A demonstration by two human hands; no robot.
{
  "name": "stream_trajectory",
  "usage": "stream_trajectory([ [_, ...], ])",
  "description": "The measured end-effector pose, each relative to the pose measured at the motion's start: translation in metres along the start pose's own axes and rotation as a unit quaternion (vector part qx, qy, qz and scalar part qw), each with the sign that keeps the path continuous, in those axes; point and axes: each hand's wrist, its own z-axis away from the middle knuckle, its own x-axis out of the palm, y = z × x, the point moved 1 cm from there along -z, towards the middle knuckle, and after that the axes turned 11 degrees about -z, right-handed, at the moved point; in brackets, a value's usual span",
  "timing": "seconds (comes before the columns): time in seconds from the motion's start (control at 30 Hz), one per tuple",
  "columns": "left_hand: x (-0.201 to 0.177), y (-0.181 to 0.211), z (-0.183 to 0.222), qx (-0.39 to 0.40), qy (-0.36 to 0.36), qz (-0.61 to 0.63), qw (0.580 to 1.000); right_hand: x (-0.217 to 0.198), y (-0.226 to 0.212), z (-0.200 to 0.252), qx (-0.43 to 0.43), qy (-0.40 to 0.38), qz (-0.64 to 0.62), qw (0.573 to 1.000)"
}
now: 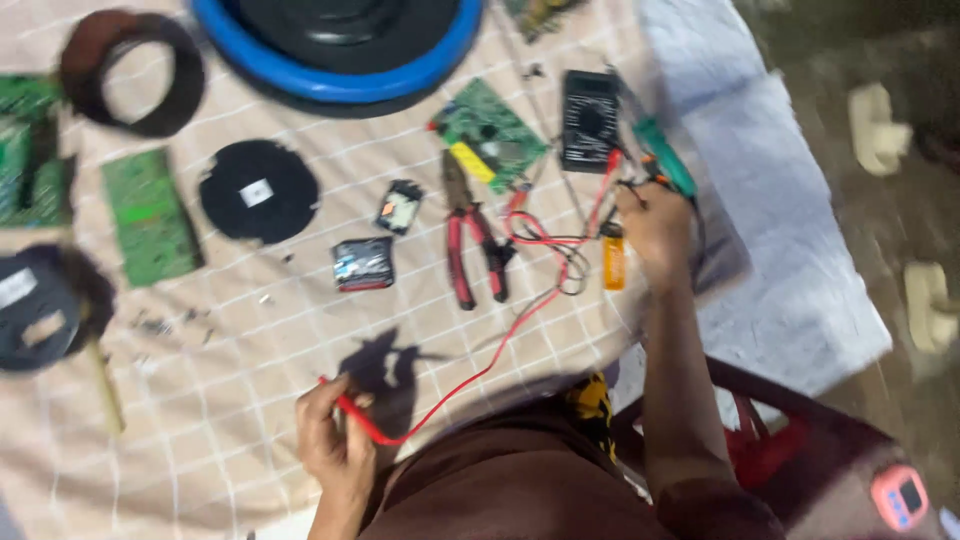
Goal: Testing and inspecting electronic components and a clock mechanism using pliers and a multimeter.
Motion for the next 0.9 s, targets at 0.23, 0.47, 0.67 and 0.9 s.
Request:
stream_trajectory([
  [0.23, -0.009, 0.016, -0.011, 0.033, -0.009, 0.014, 0.999, -0.012, 0.019, -0.007, 0.017, 0.120, 0.082, 0.989],
  [0.47, 0.009, 0.014, -0.031, 0.091, 0.028, 0.045, 0.994, -0.041, -0.124, 0.060, 0.050, -0.065, -0.779, 0.621],
  [0.67, 0.023, 0.019, -0.063, 0.081, 0.074, 0.131, 0.985, 0.025, -0.176, 0.090, 0.133, -0.346, -0.806, 0.462],
  [0.9, 0.031, 0.014, -0.084, -0.132, 0.040, 0.348, 0.927, 0.085, -0.219, 0.089, 0.046, -0.257, -0.705, 0.660],
])
